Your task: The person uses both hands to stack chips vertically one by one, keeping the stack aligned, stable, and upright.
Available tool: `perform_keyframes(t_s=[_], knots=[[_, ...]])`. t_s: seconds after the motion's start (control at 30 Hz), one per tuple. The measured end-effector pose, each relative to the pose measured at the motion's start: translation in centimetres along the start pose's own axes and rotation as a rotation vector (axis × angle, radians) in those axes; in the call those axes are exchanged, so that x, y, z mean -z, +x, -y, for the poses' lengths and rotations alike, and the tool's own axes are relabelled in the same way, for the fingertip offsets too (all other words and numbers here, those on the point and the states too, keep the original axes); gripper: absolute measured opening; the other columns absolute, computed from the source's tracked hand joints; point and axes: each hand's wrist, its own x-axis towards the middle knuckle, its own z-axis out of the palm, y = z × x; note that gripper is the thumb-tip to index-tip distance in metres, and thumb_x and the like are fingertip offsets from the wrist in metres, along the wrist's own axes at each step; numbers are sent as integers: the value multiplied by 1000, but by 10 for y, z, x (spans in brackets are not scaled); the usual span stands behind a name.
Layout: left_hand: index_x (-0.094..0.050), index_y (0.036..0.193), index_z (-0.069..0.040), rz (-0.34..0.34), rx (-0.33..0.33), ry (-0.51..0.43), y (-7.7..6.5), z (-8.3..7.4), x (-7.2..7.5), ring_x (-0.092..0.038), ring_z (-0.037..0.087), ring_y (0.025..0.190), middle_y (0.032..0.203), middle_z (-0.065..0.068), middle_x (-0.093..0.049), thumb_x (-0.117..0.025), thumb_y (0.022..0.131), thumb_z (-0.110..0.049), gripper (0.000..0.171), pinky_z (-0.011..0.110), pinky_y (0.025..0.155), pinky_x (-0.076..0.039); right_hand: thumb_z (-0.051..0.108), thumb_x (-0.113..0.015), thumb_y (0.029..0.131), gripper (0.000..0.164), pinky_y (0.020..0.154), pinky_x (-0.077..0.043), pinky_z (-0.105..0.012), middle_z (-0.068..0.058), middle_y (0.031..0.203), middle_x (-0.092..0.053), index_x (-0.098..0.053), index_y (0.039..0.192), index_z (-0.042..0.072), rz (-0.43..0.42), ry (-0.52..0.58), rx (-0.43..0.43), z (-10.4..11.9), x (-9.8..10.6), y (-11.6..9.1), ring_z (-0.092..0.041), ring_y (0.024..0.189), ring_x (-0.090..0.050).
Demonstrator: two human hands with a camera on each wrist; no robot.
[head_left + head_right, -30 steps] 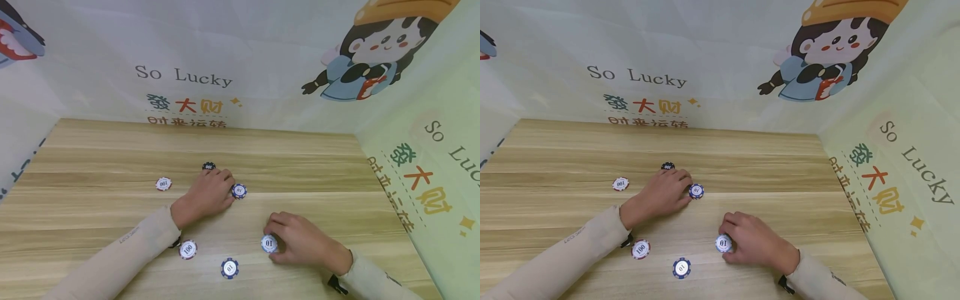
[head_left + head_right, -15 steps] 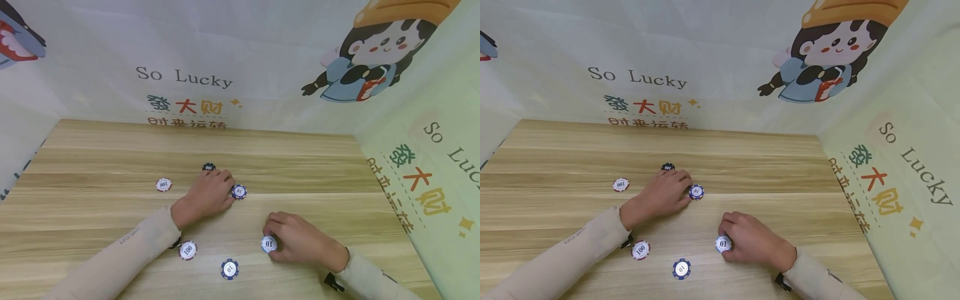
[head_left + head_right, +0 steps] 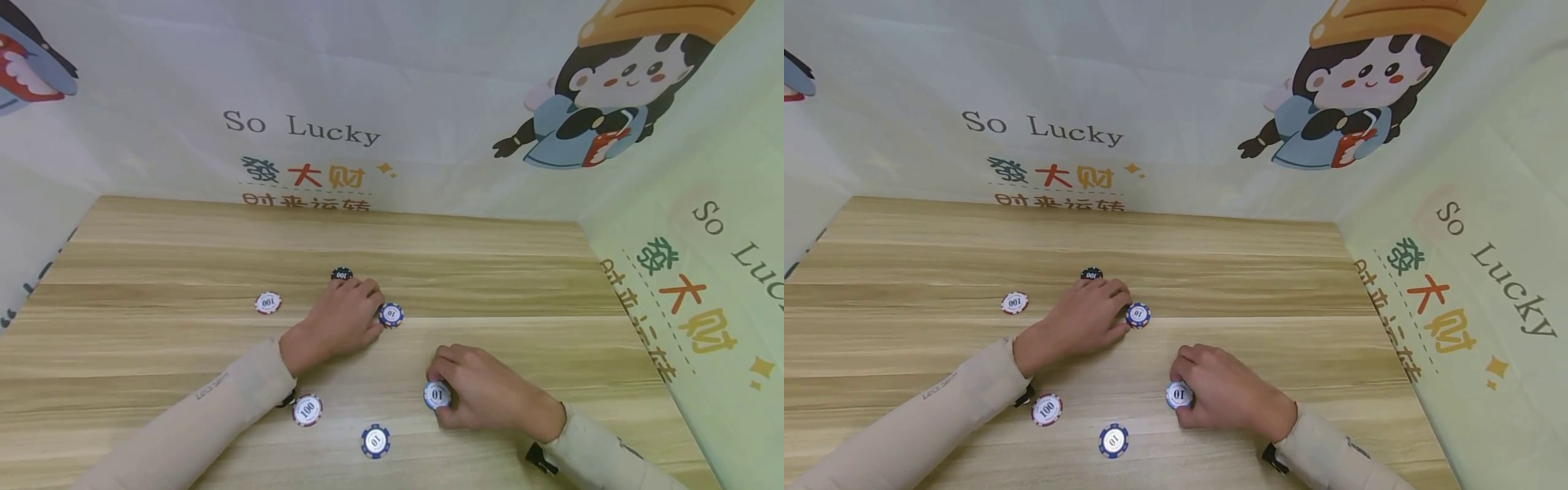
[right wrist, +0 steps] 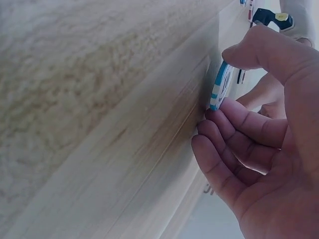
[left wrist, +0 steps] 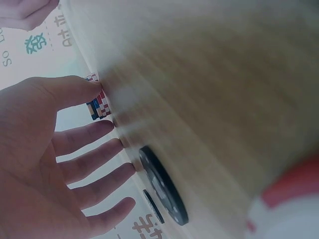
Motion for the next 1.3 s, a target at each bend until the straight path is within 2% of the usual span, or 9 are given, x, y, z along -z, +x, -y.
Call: perform_keyframes(t_s=[0.4,0.67,1.3], knots=[[-65,125,-11,-7,3,-8,-1,0,-1,-55,30,118,131,8,-58,-61,92,-42,46,51,99,-43,28,-76,72,30,72,-50,-16,8,92,-62,-68,97,12,-11,62,-13,-2,0,10,-3,80,-58],[-65,125,-11,-14,-3,-4,-2,0,-1,-56,30,116,130,8,-58,-61,92,-41,45,51,98,-43,24,-74,74,29,70,-48,-10,6,94,-63,-69,100,11,-40,93,12,-4,-3,19,-3,78,-60],[-65,124,-11,-24,-7,7,-1,1,-1,-56,29,116,129,8,-59,-61,92,-42,44,50,97,-44,20,-72,74,30,73,-50,-14,7,97,-61,-68,102,11,-60,80,13,-8,-1,42,-5,82,-60]])
